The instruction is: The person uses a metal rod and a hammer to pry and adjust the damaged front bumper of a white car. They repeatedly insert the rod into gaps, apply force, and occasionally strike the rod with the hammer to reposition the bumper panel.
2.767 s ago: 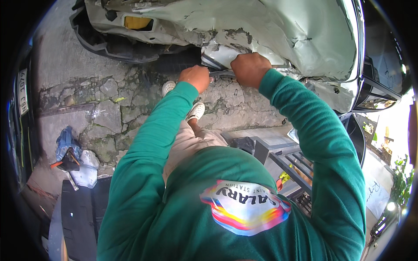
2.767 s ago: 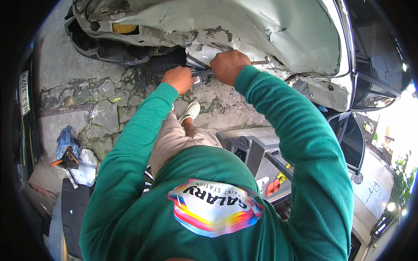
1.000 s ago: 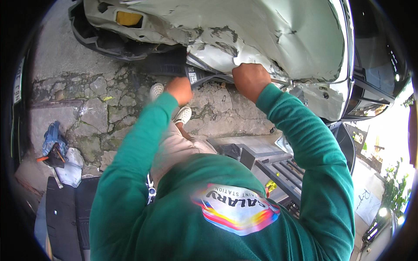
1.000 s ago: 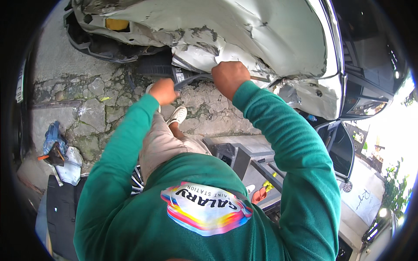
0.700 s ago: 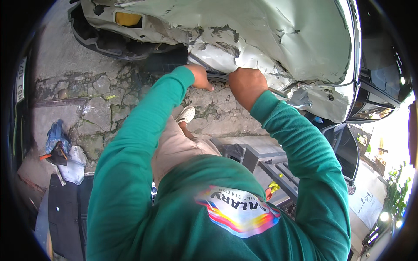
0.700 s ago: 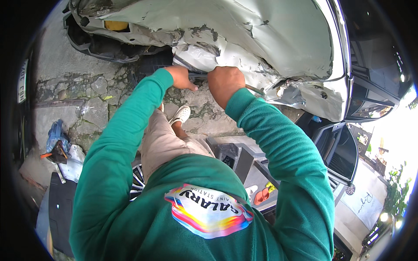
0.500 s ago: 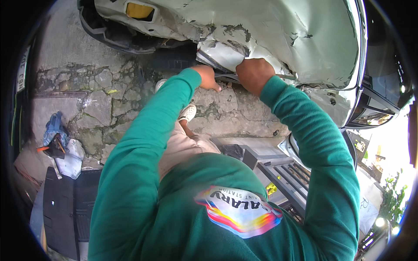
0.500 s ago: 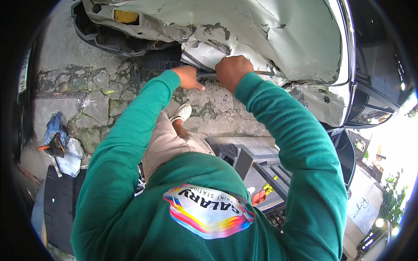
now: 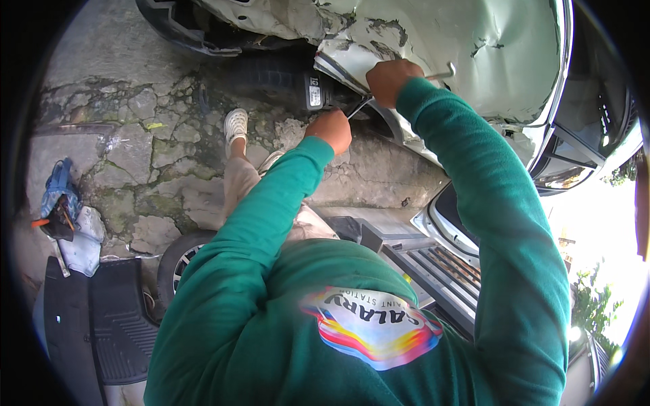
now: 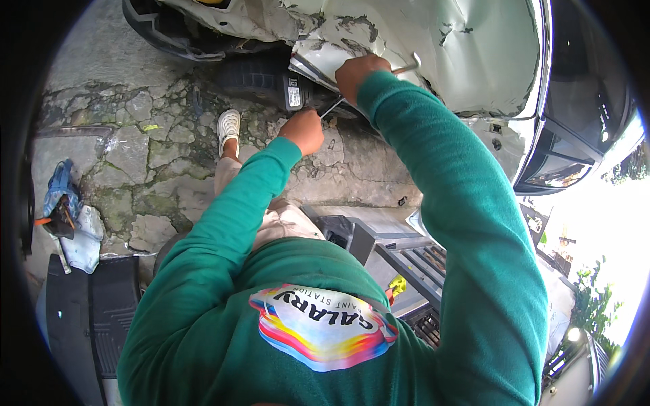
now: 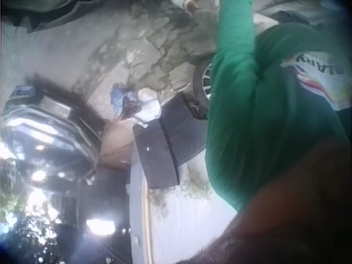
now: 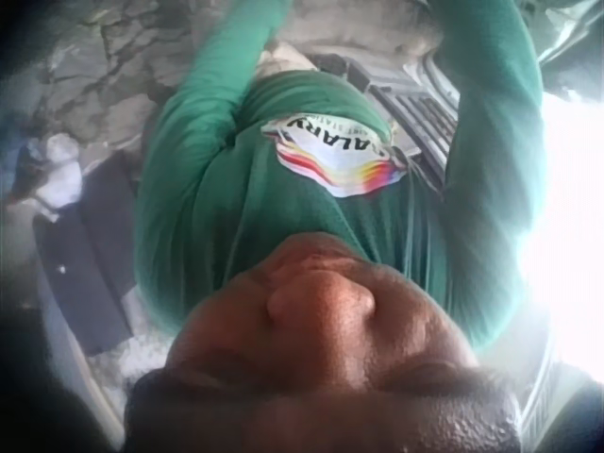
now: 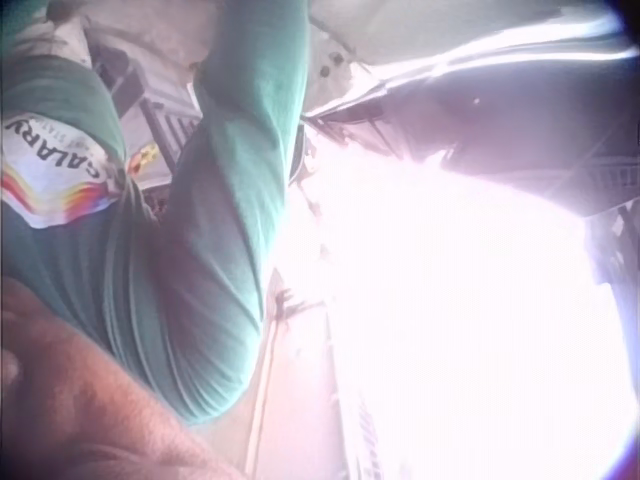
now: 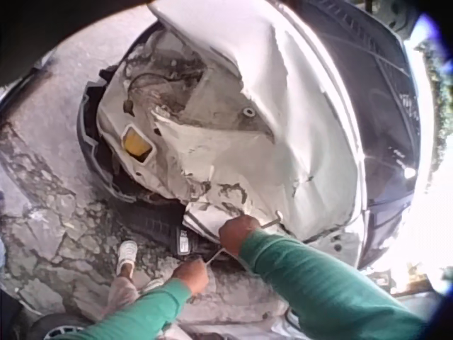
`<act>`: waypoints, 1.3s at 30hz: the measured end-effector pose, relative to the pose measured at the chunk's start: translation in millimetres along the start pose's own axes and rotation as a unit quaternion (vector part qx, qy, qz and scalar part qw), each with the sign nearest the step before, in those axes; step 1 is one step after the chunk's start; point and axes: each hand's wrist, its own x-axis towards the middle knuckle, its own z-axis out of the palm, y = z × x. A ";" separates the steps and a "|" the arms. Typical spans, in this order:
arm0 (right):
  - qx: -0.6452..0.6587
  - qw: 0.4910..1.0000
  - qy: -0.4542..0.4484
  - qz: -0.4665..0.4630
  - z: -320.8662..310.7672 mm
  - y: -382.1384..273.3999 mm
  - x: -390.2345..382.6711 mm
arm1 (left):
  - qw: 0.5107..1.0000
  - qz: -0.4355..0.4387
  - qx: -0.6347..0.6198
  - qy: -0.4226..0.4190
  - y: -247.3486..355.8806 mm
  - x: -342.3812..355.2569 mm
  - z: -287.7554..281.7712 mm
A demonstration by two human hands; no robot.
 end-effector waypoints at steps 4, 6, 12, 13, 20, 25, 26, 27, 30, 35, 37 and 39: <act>0.058 0.994 0.077 0.060 40.7 -20.7 -40.3 | 1.000 0.003 -0.013 0.027 3.7 -14.9 3.4; 0.073 0.992 0.077 0.076 42.9 -13.8 -50.7 | 0.999 0.003 -0.019 0.040 4.0 -16.9 4.3; -0.018 0.993 0.113 0.039 40.2 3.2 -30.3 | 0.998 0.008 -0.017 0.053 4.1 -22.0 16.1; -0.021 0.993 0.106 0.035 41.8 -0.1 -27.0 | 0.998 0.010 -0.014 0.054 7.6 -26.8 13.6; -0.026 0.995 0.089 0.028 49.7 -3.5 -31.1 | 0.999 0.023 -0.011 0.043 2.5 -34.3 17.4; -0.014 0.994 0.103 0.042 75.2 -20.7 -30.2 | 0.998 0.001 -0.033 0.061 3.6 -42.2 29.8; -0.014 0.993 0.108 0.048 80.9 -25.8 -29.4 | 0.998 0.000 -0.033 0.062 4.8 -45.0 30.7; 0.026 0.989 0.132 0.061 95.7 -20.4 -31.1 | 0.999 0.003 -0.024 0.048 7.3 -51.8 29.0; 0.070 0.986 0.131 0.082 113.1 -26.0 -51.7 | 0.999 0.003 -0.014 0.040 6.2 -65.6 38.1; 0.028 0.988 0.147 0.041 91.3 3.7 -52.5 | 0.999 0.010 0.033 0.019 9.3 -64.1 25.0; -0.023 0.989 0.148 0.010 94.4 31.5 -42.5 | 0.999 0.023 0.041 0.016 5.0 -61.7 26.0; -0.021 0.992 0.121 0.028 116.7 37.3 -33.9 | 0.999 0.021 0.024 0.039 0.5 -60.0 34.6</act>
